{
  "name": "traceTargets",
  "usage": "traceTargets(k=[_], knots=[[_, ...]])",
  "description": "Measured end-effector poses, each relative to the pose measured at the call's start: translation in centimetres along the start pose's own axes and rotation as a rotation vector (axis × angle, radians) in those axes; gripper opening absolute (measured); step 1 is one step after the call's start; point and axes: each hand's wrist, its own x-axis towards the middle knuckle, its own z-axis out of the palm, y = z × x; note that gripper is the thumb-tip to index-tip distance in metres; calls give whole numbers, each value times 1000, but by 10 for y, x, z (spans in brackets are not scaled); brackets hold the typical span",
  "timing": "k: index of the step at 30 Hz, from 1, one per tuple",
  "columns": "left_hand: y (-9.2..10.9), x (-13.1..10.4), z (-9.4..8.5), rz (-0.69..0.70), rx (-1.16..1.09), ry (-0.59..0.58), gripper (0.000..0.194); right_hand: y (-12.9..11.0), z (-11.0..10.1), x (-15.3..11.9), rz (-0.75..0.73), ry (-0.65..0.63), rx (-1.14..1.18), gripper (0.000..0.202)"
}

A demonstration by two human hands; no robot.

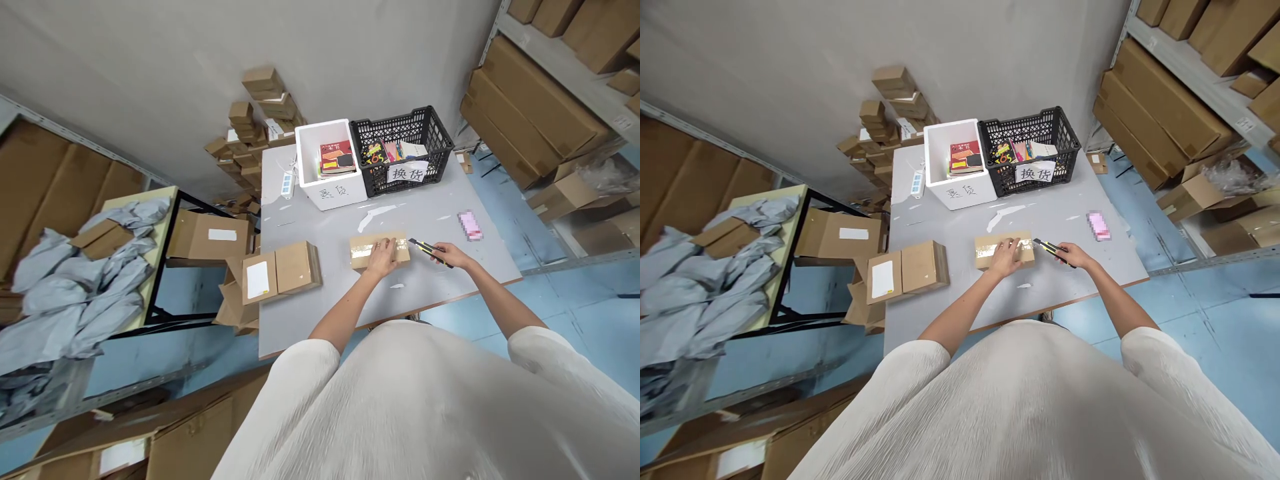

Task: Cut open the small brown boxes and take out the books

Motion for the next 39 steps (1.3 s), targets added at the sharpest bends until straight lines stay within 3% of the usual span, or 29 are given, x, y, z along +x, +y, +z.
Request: traceTargets(k=[6, 12, 16, 24, 32, 39], knots=[[4, 15, -5, -99, 4, 47, 49, -10, 3, -3, -176, 45, -176, 39], [-3, 31, 0, -93, 0, 27, 70, -14, 8, -9, -297, 114, -612, 43], [-8, 37, 0, -103, -28, -28, 80, -12, 11, -6, -332, 121, -757, 48], [-4, 27, 8, -111, -11, -10, 69, -1, 21, 5, -355, 184, -790, 49], [-8, 24, 14, -102, -8, 2, 73, 11, 22, 7, -368, 289, -795, 49], [-7, 17, 15, -87, -7, 15, 75, 14, 30, 13, -376, 282, -793, 50]])
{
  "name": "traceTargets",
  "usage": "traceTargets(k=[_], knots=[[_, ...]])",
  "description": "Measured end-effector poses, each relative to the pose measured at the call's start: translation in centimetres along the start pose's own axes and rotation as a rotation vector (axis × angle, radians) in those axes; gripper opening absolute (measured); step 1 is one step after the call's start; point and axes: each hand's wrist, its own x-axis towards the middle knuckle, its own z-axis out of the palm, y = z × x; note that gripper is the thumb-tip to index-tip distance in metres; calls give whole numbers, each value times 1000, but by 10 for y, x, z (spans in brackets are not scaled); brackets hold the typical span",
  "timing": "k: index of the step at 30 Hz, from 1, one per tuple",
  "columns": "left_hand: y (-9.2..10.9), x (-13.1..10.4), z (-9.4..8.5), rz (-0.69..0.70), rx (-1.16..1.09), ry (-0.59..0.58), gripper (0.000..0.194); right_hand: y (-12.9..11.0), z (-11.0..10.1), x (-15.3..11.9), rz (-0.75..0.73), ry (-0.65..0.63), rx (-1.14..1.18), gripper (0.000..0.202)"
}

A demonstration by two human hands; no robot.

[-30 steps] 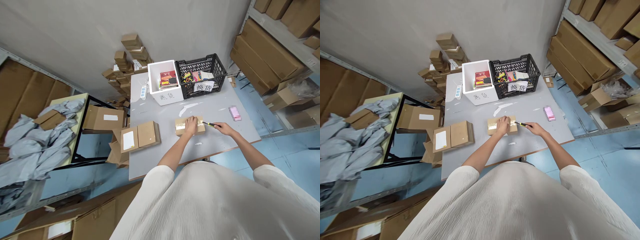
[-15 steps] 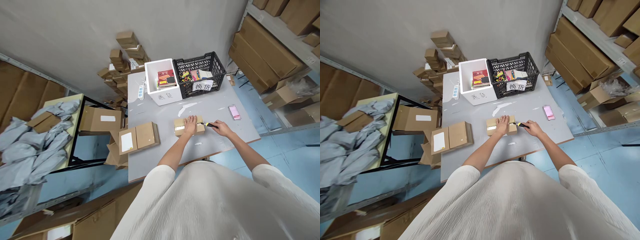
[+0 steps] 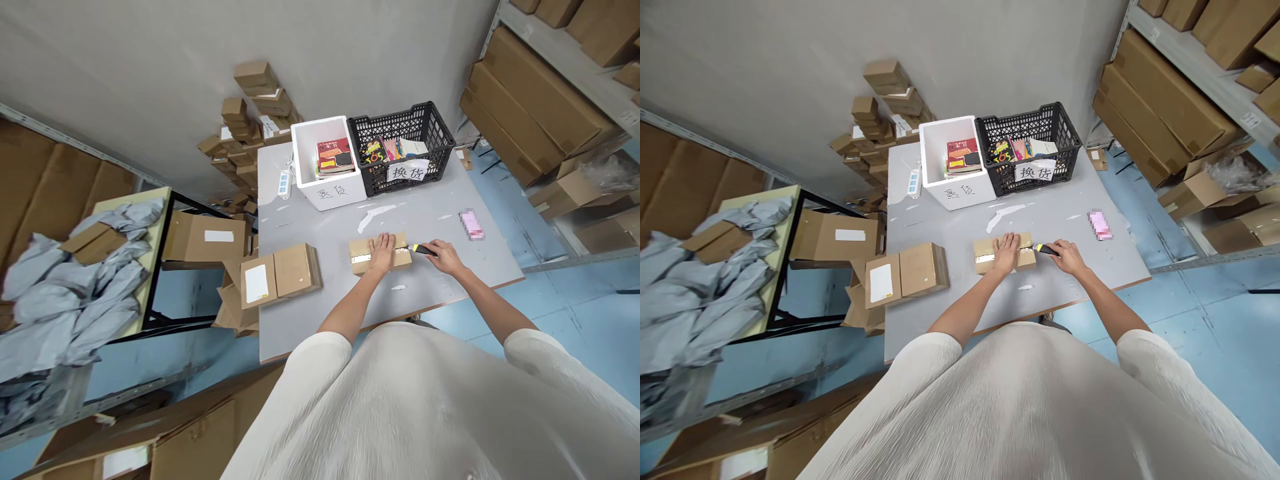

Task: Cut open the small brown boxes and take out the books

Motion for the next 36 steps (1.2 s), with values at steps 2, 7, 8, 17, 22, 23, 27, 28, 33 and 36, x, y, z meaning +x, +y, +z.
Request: traceTargets(k=[2, 7, 8, 17, 22, 23, 27, 28, 33, 36], knots=[[-1, -2, 1, -6, 1, -1, 74, 7, -5, 2, 17, 17, -4, 51], [-3, -4, 3, -13, -2, -12, 69, 28, -30, 9, 75, 81, -6, 52], [-3, -4, 2, -17, -7, -12, 69, 28, -32, 11, 47, 50, -2, 50], [-11, -27, -16, -39, -46, -19, 66, -19, 0, 49, 98, 24, 208, 46], [-24, -61, -22, -25, -33, 4, 71, -53, 8, 93, -1, 18, 258, 40], [-26, -65, -23, -34, -27, -1, 71, -60, 10, 99, -13, -16, 252, 38], [-32, -69, -24, -53, -5, -24, 61, -75, 18, 102, -26, -109, 222, 33], [-34, -68, -24, -52, 0, -20, 58, -74, 19, 99, -11, -103, 211, 34], [-47, -60, -28, -131, 40, 9, 40, -64, 13, 76, 100, -98, 193, 37], [-50, -53, -32, -202, 6, -31, 35, -64, 12, 59, 150, -108, 273, 39]])
